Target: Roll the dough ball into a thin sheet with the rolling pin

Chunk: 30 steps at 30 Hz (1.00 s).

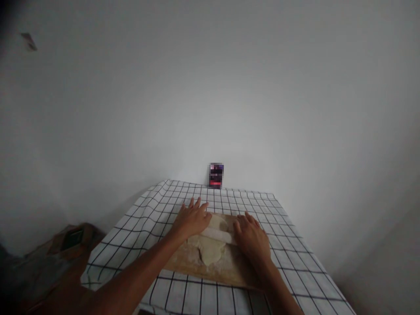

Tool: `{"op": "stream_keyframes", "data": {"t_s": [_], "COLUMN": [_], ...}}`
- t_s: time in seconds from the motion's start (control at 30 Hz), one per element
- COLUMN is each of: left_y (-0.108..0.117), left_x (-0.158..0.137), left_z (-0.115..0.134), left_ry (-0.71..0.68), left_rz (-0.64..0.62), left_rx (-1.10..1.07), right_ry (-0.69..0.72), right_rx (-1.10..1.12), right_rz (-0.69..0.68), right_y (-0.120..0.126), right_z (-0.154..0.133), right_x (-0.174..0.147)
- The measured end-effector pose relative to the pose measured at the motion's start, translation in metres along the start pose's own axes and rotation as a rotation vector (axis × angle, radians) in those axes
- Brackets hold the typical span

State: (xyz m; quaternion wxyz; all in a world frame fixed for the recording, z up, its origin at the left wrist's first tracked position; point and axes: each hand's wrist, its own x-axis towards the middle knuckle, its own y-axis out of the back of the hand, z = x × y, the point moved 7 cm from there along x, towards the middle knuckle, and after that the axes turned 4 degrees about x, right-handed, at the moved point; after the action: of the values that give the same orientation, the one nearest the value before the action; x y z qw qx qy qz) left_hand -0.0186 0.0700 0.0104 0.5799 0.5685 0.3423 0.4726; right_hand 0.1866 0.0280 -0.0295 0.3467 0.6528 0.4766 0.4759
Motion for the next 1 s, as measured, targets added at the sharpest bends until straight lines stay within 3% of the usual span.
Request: {"op": "stream_keyframes", "data": {"t_s": [0.17, 0.3, 0.47, 0.6, 0.77, 0.87, 1.0], "left_y": [0.002, 0.006, 0.006, 0.006, -0.005, -0.007, -0.004], "left_x": [0.011, 0.003, -0.033, -0.083, -0.14, -0.152, -0.131], "left_z": [-0.002, 0.005, 0.015, 0.017, 0.014, 0.013, 0.013], "left_ry": [0.067, 0.004, -0.143, -0.256, -0.334, -0.342, -0.312], "left_rz": [0.064, 0.091, 0.102, 0.286, 0.374, 0.363, 0.314], "left_rx": [-0.025, 0.021, 0.045, 0.025, 0.032, 0.03, 0.003], "right_ry": [-0.035, -0.026, 0.144, 0.222, 0.384, 0.388, 0.33], "right_rx": [-0.02, -0.05, -0.046, -0.021, -0.01, 0.001, -0.015], "right_rz": [0.028, 0.035, 0.068, 0.222, 0.341, 0.346, 0.29], "right_y": [0.005, 0.005, 0.002, 0.007, 0.017, 0.02, 0.019], "right_z": [0.001, -0.004, -0.014, -0.016, -0.022, -0.023, -0.026], "right_x": [0.006, -0.006, -0.045, -0.095, -0.137, -0.138, -0.118]}}
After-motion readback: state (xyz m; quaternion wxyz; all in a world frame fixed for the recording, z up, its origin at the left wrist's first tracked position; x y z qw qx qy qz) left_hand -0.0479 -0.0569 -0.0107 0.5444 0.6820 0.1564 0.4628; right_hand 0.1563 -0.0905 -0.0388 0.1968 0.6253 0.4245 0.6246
